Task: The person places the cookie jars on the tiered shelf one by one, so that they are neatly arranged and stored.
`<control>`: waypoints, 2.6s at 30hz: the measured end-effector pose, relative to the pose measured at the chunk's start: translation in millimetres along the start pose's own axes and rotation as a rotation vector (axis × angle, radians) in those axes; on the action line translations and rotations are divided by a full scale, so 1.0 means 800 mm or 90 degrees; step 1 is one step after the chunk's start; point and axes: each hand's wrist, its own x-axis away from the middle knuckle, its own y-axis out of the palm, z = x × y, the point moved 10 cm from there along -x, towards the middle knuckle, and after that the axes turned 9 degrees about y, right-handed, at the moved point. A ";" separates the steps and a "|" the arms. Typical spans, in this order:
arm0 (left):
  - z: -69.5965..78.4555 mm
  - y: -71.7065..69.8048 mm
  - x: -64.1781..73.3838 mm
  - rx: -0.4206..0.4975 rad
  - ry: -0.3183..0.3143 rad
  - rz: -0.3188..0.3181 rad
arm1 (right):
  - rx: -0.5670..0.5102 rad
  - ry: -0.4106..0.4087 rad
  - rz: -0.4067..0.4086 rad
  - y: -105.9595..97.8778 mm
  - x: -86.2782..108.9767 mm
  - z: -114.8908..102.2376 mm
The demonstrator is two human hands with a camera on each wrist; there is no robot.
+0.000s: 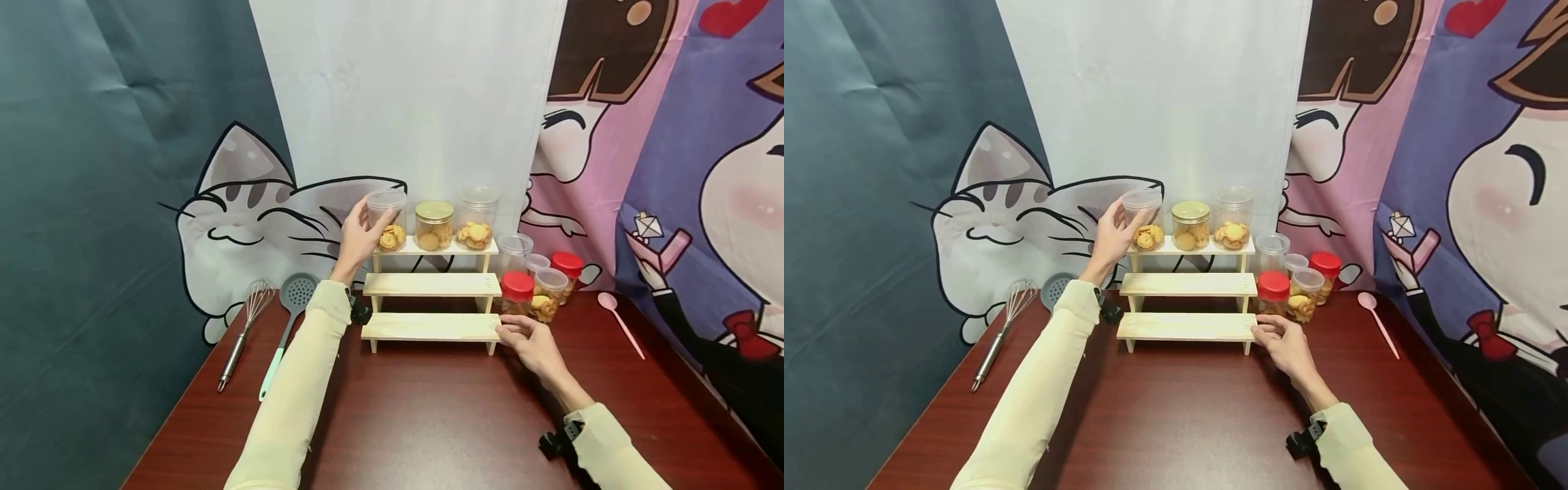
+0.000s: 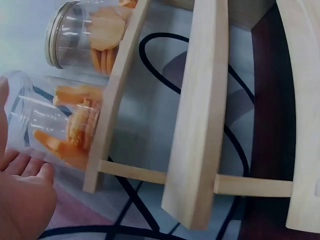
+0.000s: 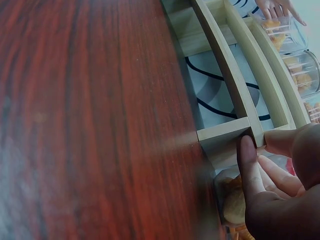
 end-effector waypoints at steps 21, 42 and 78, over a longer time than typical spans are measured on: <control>-0.006 -0.001 0.017 -0.044 -0.022 -0.024 | 0.009 0.003 -0.005 0.007 0.003 -0.006; -0.072 -0.068 0.173 -0.133 -0.168 0.027 | 0.130 -0.131 0.212 -0.045 0.018 -0.053; -0.117 -0.044 0.248 0.023 -0.293 -0.001 | 0.297 -0.239 0.250 -0.064 -0.029 -0.119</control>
